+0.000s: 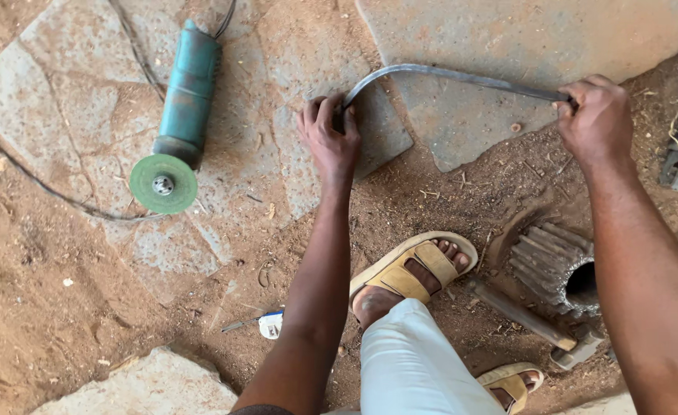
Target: The person crouches on the workshop floor and bends a flat metal strap by hand, fitting it around a toothed metal die set into the ground. They reposition the strap repeatedly and strike it with a hammer to set the curve, checking the bend against the die as they work.
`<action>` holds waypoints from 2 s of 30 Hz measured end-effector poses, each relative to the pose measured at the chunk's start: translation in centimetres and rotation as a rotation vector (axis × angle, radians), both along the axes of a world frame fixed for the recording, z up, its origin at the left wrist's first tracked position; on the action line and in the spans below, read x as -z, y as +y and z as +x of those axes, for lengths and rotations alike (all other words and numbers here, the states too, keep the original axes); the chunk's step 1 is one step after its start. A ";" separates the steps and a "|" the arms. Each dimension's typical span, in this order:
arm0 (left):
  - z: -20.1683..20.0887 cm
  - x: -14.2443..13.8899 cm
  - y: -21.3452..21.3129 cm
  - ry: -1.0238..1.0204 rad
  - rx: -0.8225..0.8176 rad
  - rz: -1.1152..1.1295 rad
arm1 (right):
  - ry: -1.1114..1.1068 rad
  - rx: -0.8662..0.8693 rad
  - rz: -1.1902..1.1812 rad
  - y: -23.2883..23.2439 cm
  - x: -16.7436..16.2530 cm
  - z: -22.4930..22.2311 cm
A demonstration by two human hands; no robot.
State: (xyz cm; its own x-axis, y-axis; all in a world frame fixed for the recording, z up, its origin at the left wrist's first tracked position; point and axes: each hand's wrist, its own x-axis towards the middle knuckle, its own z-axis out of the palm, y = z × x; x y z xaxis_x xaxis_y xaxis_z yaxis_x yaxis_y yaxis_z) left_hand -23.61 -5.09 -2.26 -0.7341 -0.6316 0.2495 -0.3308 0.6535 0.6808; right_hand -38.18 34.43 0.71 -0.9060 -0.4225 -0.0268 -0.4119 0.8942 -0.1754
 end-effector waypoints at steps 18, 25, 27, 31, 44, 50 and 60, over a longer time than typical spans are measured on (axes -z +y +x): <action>-11.4 -0.5 6.1 -0.088 0.716 -0.113 | 0.101 -0.049 -0.030 -0.6 -0.5 0.2; -11.2 -0.6 6.3 -0.086 0.663 -0.057 | 0.142 -0.082 -0.047 -0.7 -0.4 0.1; -11.2 -0.7 6.2 -0.038 0.664 -0.064 | 0.152 -0.094 -0.054 -0.7 -0.4 0.1; -11.5 -0.9 6.1 -0.039 0.657 -0.039 | 0.156 -0.097 -0.039 -0.8 -0.6 0.1; -11.6 -0.4 5.4 0.016 0.702 -0.055 | 0.147 -0.084 -0.039 -0.9 -0.8 0.4; -11.6 0.6 5.3 -0.052 0.698 -0.052 | 0.146 -0.089 -0.038 -0.6 -0.5 0.4; -9.1 -0.8 3.6 0.050 0.555 -0.066 | 0.160 -0.085 -0.041 -0.2 0.2 0.4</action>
